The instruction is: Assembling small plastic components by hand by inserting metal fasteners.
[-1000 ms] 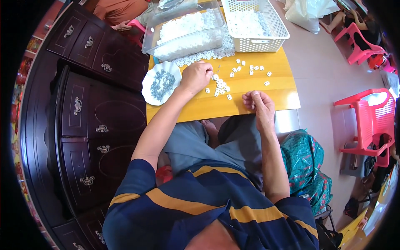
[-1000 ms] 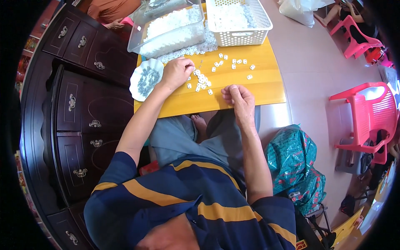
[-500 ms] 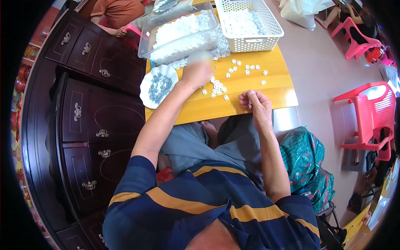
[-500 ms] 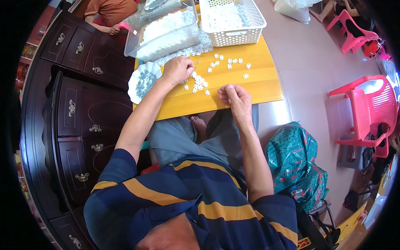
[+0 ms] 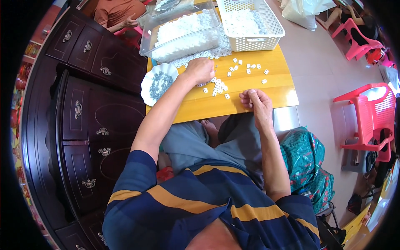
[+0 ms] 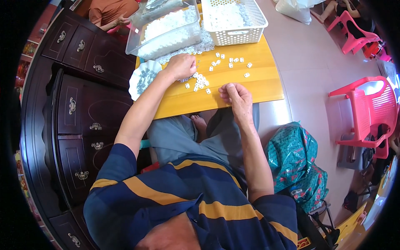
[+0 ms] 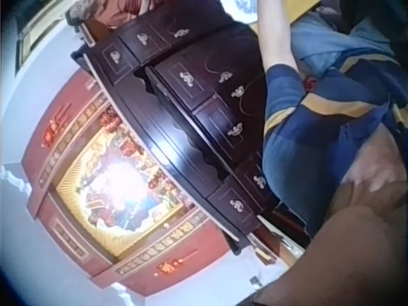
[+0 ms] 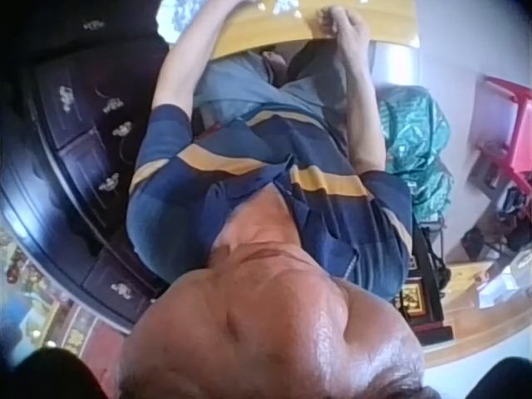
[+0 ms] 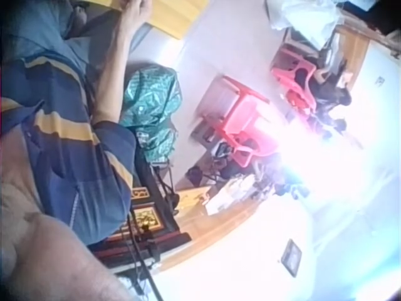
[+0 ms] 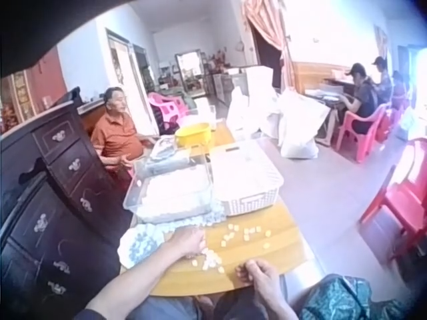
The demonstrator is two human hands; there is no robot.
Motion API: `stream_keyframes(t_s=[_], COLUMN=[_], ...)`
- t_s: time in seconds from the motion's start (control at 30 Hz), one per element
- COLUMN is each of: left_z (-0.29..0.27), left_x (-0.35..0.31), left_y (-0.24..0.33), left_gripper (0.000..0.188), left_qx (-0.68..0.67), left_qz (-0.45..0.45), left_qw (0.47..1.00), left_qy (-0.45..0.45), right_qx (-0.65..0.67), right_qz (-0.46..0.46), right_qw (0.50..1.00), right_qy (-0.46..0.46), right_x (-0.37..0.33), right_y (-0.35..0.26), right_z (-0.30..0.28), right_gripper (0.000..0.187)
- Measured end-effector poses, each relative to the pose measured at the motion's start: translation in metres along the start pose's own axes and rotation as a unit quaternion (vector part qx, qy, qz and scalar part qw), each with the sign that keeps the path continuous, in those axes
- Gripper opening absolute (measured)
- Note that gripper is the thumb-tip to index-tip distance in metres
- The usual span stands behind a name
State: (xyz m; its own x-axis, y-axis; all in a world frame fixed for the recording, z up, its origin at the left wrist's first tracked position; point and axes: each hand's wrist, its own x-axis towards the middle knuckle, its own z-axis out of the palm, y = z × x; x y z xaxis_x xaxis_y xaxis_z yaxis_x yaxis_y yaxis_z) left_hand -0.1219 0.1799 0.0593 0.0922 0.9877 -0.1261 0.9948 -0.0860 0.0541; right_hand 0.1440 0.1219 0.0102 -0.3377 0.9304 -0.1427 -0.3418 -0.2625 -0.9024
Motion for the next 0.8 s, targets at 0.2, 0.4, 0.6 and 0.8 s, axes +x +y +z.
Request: stream_keyframes(t_s=[0.2, 0.4, 0.6, 0.8], left_z=[-0.001, 0.000, 0.016, 0.027], left_x=[-0.014, -0.045, -0.052, -0.051], left_y=[-0.018, -0.006, 0.009, 0.012], left_gripper=[0.013, 0.020, 0.019, 0.019], left_qx=[-0.151, -0.201, -0.125, -0.088], left_qz=[0.013, 0.000, 0.003, 0.038], left_qw=[0.972, 0.970, 0.987, 0.981], left_qy=[0.180, 0.134, 0.099, 0.167], right_qx=[-0.001, 0.001, -0.010, -0.009], right_qz=[-0.002, 0.004, -0.007, -0.002], right_qw=[1.000, 1.000, 1.000, 1.000], right_qy=[-0.004, 0.003, -0.003, -0.005], right_x=[0.000, 0.000, 0.000, -0.001], right_y=[-0.001, -0.004, -0.001, -0.001], right_z=[0.002, 0.004, 0.002, 0.002], right_gripper=[0.028, 0.027, 0.027, 0.028])
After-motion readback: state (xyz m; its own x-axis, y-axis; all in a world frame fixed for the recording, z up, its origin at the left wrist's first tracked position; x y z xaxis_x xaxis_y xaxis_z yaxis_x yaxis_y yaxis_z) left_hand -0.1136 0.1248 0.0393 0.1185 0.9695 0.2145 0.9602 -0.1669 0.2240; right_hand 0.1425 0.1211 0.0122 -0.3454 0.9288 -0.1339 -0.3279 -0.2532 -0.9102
